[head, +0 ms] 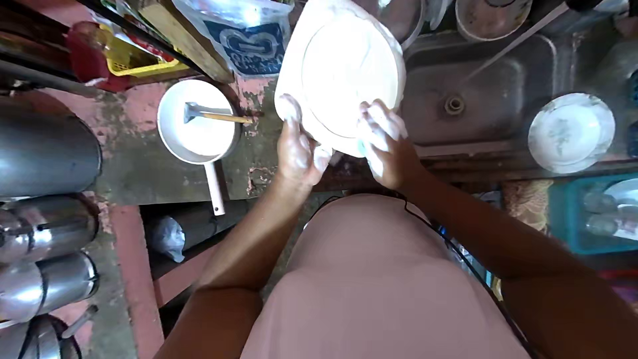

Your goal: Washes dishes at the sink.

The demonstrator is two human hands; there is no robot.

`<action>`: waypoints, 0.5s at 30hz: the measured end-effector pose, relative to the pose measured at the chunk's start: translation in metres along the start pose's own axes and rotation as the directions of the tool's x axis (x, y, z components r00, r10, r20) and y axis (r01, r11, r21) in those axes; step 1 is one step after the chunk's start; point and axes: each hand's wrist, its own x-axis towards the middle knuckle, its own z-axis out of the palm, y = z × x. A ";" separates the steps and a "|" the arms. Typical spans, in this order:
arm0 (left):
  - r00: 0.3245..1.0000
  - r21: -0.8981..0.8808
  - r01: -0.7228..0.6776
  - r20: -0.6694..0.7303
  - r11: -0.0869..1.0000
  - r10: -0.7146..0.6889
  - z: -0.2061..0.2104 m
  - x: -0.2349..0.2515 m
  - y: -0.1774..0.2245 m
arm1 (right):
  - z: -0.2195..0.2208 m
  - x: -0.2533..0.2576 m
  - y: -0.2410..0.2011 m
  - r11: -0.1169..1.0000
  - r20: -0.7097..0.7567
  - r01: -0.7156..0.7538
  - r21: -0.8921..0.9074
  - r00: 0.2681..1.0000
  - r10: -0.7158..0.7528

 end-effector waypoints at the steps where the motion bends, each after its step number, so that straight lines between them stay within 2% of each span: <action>1: 1.000 -0.016 0.010 -0.012 1.000 -0.010 -0.001 -0.001 -0.002 | 0.002 0.001 -0.006 1.000 -0.016 0.015 0.011 1.000 -0.015; 5: 1.000 -0.068 -0.018 -0.024 0.998 0.016 0.010 0.005 -0.014 | 0.012 0.010 -0.025 0.983 -0.066 0.165 0.081 0.985 -0.160; 9: 0.999 -0.039 -0.011 -0.039 0.999 0.009 0.018 0.015 -0.021 | 0.005 -0.002 -0.010 0.978 -0.006 0.148 0.144 0.989 -0.148; 13: 1.000 -0.074 -0.003 -0.002 0.997 0.002 0.026 0.032 -0.033 | -0.023 -0.036 0.019 0.992 0.140 0.032 0.119 0.989 -0.049; 15: 0.999 -0.052 -0.011 -0.034 0.999 0.010 0.032 0.041 -0.041 | -0.035 -0.061 0.043 0.977 0.159 -0.180 0.117 0.974 0.160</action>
